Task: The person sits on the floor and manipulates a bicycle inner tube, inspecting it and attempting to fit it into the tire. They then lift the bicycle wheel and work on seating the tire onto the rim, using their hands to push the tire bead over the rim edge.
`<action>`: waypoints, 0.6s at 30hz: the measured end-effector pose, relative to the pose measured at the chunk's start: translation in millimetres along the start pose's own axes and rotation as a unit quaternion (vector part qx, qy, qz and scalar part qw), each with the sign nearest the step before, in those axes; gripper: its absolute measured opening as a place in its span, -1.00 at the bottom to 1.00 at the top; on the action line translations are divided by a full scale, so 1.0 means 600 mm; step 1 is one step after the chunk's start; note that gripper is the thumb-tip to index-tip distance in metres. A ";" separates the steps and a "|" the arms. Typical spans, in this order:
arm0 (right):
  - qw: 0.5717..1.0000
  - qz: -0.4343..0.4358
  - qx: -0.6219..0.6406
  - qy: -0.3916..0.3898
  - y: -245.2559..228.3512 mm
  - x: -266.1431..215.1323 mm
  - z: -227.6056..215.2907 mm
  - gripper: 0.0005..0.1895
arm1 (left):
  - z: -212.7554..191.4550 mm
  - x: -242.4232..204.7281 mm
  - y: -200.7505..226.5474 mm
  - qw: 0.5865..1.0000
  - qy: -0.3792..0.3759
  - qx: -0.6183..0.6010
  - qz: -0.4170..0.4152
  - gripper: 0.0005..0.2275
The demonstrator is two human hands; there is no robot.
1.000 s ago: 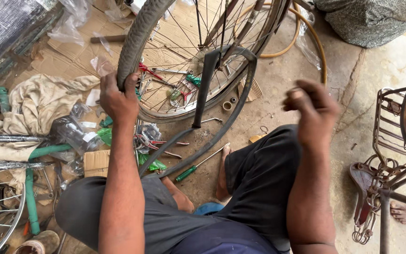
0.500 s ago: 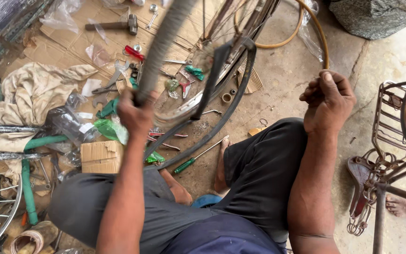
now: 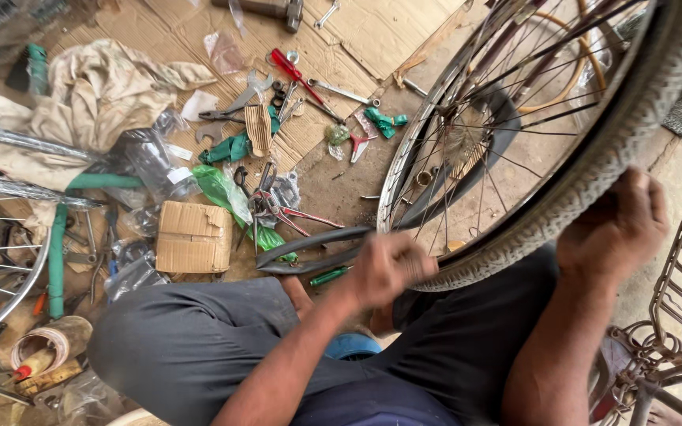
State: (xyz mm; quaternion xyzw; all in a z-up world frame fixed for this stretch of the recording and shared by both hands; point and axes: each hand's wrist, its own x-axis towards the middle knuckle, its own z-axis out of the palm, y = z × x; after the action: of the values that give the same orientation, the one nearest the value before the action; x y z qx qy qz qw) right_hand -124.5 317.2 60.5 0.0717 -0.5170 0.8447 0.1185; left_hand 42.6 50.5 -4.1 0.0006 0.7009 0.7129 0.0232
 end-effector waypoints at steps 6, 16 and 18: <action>0.997 0.007 -0.042 0.067 -0.004 0.003 -0.038 -0.79 | -0.148 0.239 -0.201 0.955 0.243 -0.063 -0.157 -0.78; 0.959 0.041 -0.277 0.040 -0.026 -0.008 -0.019 -0.63 | -0.322 0.479 -0.424 0.882 0.148 0.412 -0.173 -0.75; 0.972 0.065 -0.206 0.093 -0.018 -0.016 -0.035 -0.65 | -0.331 0.523 -0.455 0.861 0.127 0.480 -0.112 -0.67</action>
State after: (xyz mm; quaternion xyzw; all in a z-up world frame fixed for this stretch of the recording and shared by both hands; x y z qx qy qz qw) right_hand -112.5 339.3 57.8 -0.0662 -0.6699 0.7291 0.1232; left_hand -268.5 -133.0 -290.1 -0.1575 0.9485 0.2748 0.0111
